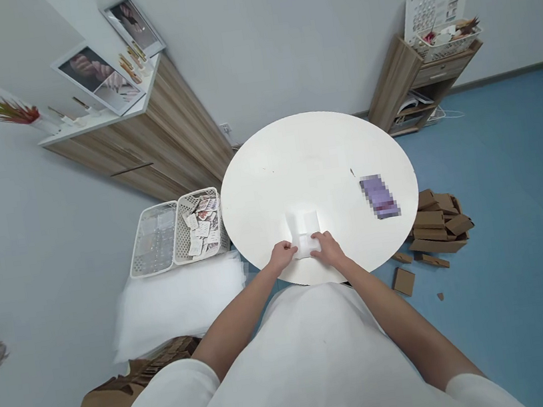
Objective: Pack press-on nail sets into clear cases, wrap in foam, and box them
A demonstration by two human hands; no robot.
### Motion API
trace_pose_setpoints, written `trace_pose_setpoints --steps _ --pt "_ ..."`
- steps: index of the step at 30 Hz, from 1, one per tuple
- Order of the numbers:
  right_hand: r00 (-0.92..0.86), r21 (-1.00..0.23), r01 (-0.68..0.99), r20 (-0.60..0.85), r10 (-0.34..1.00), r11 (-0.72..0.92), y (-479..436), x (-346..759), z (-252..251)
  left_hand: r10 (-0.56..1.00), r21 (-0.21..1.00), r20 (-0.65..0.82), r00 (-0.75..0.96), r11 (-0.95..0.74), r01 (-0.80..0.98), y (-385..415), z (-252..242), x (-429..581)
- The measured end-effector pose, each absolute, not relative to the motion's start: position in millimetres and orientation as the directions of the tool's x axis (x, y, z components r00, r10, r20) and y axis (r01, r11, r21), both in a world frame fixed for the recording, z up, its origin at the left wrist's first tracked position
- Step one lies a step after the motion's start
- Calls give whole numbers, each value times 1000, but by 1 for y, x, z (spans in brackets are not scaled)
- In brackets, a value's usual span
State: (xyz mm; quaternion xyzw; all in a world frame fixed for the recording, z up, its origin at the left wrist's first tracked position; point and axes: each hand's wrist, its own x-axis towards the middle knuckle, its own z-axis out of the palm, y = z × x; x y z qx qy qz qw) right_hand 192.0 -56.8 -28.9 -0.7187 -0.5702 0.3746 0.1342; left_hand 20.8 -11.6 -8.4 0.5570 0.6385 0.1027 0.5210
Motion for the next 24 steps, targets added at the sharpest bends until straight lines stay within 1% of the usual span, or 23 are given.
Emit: trace_pose_setpoints --steps 3,6,9,12,14,18,20,22,24 --pt "67 -640 708 -359 931 -298 -55 189 -30 831 721 -496 252 232 653 -13 -6 39" --pt "53 -698 659 -329 943 -281 -56 191 -31 827 715 -465 317 139 686 -17 -7 53" --pt "44 -788 521 -360 932 -329 -57 196 -30 818 708 -450 357 83 702 -23 -9 58" --pt "90 -814 399 -422 902 -421 -55 197 -28 814 707 -431 389 37 706 -28 -11 55" --pt "140 -791 411 -436 889 -452 -53 194 -28 818 702 -405 410 -9 712 -31 -12 51" --pt "201 -725 507 -427 881 -467 -48 187 -31 836 679 -296 462 -156 717 -30 -11 46" --pt "175 -720 524 -431 885 -454 -47 188 -32 837 648 -257 483 -221 729 -28 -9 46" --pt "132 -727 536 -432 892 -430 -48 191 -32 824 627 -253 508 -260 734 -27 -6 47" --pt "93 -731 550 -425 900 -403 -53 195 -28 807 638 -253 534 -276 719 -26 -4 48"
